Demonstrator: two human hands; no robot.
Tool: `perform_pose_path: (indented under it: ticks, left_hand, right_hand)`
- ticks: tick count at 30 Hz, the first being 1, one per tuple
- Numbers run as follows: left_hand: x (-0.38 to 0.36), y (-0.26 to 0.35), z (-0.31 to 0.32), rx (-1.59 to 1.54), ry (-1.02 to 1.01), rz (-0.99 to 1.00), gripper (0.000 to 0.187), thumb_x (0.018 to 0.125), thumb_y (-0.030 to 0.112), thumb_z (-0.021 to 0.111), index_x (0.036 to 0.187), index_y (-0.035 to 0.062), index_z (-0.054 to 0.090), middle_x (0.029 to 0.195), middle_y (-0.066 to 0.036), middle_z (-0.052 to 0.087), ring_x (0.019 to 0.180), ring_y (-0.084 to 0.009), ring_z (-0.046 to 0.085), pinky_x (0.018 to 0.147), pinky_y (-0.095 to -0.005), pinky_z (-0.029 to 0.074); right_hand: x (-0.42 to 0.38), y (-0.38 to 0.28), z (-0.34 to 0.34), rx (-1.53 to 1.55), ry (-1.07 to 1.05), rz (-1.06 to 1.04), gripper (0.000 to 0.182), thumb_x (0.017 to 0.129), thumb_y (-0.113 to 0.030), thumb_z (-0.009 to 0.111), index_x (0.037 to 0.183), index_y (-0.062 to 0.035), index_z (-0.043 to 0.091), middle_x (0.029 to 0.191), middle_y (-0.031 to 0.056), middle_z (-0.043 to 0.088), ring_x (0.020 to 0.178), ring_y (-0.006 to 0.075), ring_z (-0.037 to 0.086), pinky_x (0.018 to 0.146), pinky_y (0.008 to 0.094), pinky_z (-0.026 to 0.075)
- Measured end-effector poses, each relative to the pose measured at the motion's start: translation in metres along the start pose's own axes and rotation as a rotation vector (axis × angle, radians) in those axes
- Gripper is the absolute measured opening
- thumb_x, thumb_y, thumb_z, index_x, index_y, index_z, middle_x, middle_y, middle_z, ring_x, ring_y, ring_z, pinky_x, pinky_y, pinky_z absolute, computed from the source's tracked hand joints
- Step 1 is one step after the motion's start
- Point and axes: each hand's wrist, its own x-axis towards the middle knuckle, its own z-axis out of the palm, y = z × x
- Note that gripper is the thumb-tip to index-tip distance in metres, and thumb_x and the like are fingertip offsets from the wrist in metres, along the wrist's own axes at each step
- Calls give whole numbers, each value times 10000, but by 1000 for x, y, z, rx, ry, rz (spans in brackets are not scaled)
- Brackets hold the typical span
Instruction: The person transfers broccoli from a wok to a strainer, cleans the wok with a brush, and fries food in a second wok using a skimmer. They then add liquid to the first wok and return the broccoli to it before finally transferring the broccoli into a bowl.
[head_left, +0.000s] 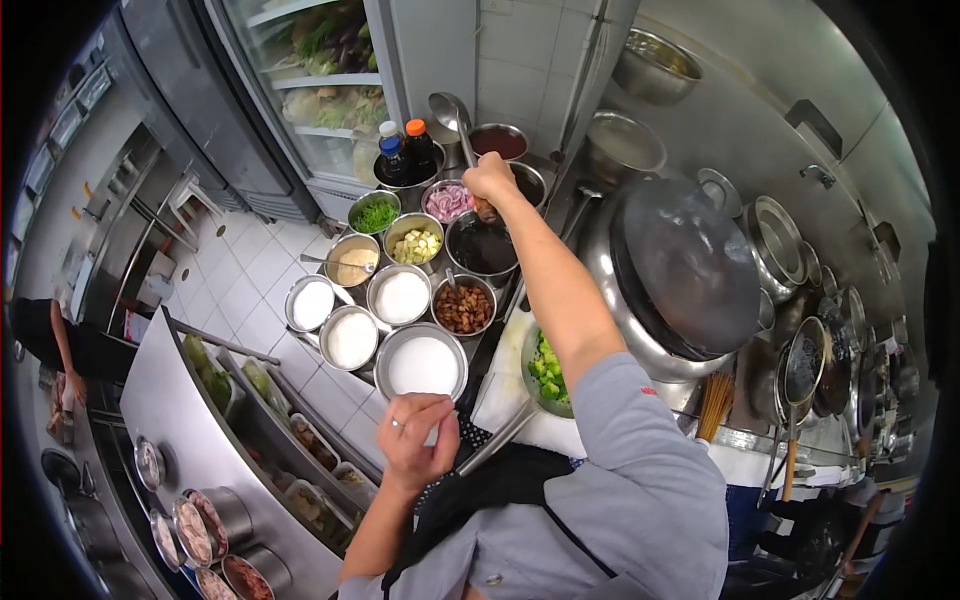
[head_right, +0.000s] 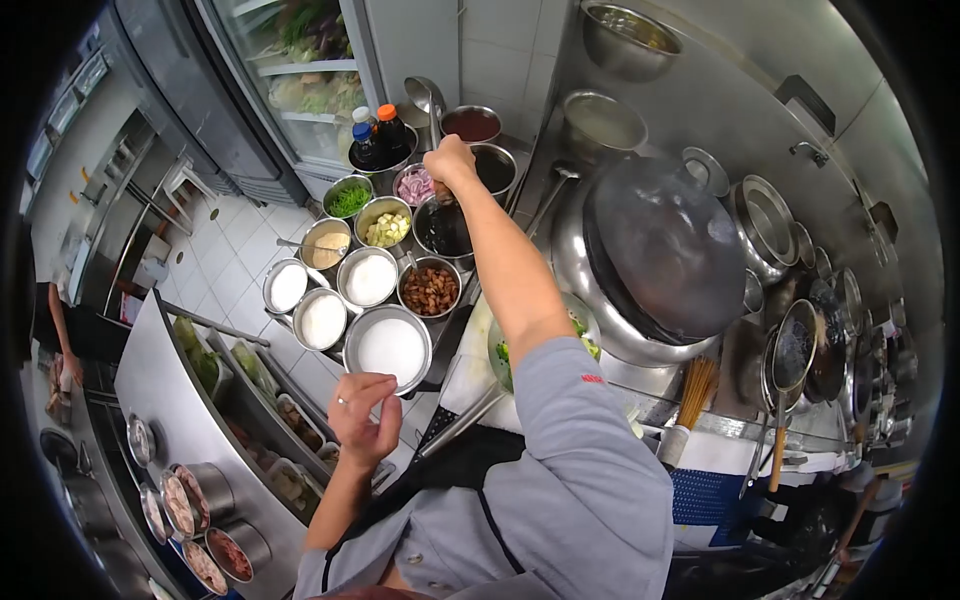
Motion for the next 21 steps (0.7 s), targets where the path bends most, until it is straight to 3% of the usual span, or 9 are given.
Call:
perform_pose_path:
  ticks: [1, 4, 7, 9, 11, 14, 15, 21]
  left_hand:
    - [-1, -1, 4, -8, -10, -2, 209, 715, -54, 659, 908, 24, 637, 828, -139, 671, 702, -267, 625, 624, -337, 479]
    - [-12, -2, 6, 10, -76, -59, 195, 718, -43, 667, 899, 24, 638, 830, -136, 674, 711, -262, 631, 636, -333, 486]
    - [-20, -2, 3, 18, -54, -106, 202, 711, -38, 686, 897, 29, 643, 837, -125, 674, 718, -270, 638, 641, -338, 497]
    - [-26, -2, -2, 30, -32, -140, 192, 715, -36, 686, 892, 27, 646, 837, -128, 674, 721, -274, 638, 648, -337, 497]
    - [-32, -2, -8, 44, -7, -179, 151, 734, -28, 675, 874, 19, 648, 833, -143, 676, 724, -274, 635, 665, -329, 490]
    - [-39, 2, -21, 79, 10, -226, 132, 746, -26, 671, 873, 8, 653, 842, -148, 677, 742, -268, 636, 680, -328, 490]
    - [-44, 2, -24, 78, 23, -243, 127, 750, -26, 668, 873, 4, 654, 845, -148, 676, 747, -265, 636, 684, -326, 489]
    - [-64, 3, -40, 64, 55, -319, 109, 770, -30, 648, 878, -15, 659, 849, -150, 671, 768, -248, 634, 708, -310, 484]
  right_hand:
    - [7, 5, 5, 9, -8, 5, 369, 775, -134, 630, 1065, 95, 644, 1080, 302, 658, 1044, 378, 662, 925, 418, 510]
    - [33, 15, 20, 282, -160, 53, 275, 794, -115, 628, 968, 98, 640, 914, 254, 692, 805, 336, 710, 729, 426, 576]
    - [5, -1, 0, 808, -265, 230, 124, 818, -85, 613, 843, 37, 613, 723, 155, 647, 573, 241, 641, 517, 374, 557]
    - [-7, -8, -7, 1052, -242, 282, 63, 829, -59, 617, 788, -23, 585, 670, 97, 612, 542, 181, 605, 477, 295, 526]
    - [-18, -14, -16, 1294, -238, 340, 119, 834, -30, 615, 742, -56, 544, 659, 61, 587, 568, 134, 593, 459, 217, 499]
    - [-1, -5, -16, 1594, -325, 347, 135, 839, -38, 615, 736, -43, 528, 660, 53, 585, 569, 136, 593, 462, 202, 498]
    - [0, -3, -19, 1601, -376, 329, 130, 830, -44, 612, 752, -61, 510, 670, 43, 557, 586, 145, 597, 477, 233, 519]
    - [-9, -10, -27, 1542, -278, 305, 133, 848, -55, 615, 752, -49, 523, 661, 41, 574, 571, 138, 597, 464, 210, 505]
